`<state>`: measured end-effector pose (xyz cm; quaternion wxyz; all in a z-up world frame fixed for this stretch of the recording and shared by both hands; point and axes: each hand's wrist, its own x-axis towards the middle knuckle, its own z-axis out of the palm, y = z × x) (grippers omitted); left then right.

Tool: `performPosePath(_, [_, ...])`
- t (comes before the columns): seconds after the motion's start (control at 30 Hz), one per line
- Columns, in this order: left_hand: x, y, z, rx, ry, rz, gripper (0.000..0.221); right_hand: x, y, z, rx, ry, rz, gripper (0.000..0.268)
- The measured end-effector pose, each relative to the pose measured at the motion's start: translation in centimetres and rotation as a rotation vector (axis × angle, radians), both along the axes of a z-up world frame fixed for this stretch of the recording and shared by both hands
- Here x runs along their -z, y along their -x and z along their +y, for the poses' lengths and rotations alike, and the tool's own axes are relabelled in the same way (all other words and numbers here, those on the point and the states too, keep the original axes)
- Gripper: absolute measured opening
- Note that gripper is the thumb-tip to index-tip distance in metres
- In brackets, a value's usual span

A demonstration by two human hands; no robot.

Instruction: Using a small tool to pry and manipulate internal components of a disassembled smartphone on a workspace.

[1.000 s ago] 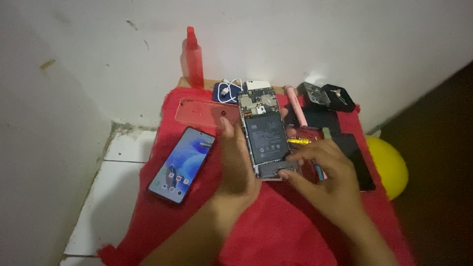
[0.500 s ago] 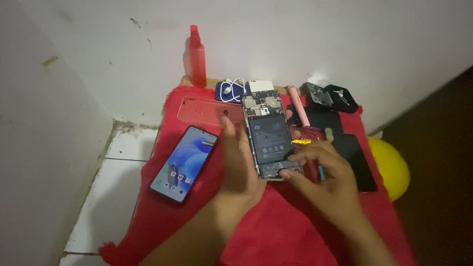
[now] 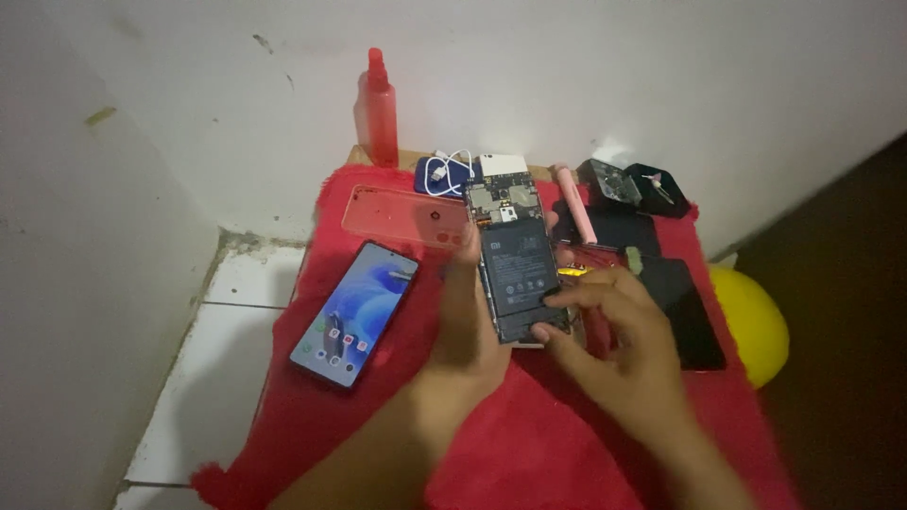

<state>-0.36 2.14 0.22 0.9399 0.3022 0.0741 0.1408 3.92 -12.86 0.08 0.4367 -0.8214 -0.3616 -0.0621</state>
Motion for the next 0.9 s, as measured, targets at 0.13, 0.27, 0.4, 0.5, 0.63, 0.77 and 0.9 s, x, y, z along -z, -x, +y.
performPosePath(0.13, [0.0, -1.0, 0.6, 0.118, 0.161, 0.025, 0.077, 0.6, -0.8, -0.7, -0.077, 0.065, -0.32, 0.029])
performPosePath(0.27, [-1.5, -0.4, 1.0, 0.146, 0.144, -0.01, 0.063, 1.0, -1.7, -2.1, -0.142, 0.058, -0.571, 0.038])
performPosePath(0.4, [-1.7, 0.1, 0.2, 0.302, 0.111, -0.011, 0.067, -0.2, -1.8, -2.4, -0.193, -0.09, -0.728, 0.018])
performPosePath(0.5, [4.3, -4.0, -0.1, 0.295, 0.22, 0.015, 0.064, 0.0, -1.3, -3.3, -0.135, -0.162, -0.682, 0.008])
performPosePath(0.63, [0.2, 0.4, -0.4, -0.065, -1.091, 0.123, 0.088, 1.1, -1.5, -4.0, 0.019, -0.319, -0.664, 0.01])
performPosePath(0.77, [-1.0, 2.1, -1.0, -0.363, -1.4, -0.375, 0.083, 1.4, -1.2, -3.7, 0.125, -0.314, -0.624, 0.011])
performPosePath(0.9, [-0.9, 2.1, -2.7, -0.312, -1.267, -0.449, 0.087, 1.8, -0.1, -3.3, 0.141, -0.318, -0.639, 0.032])
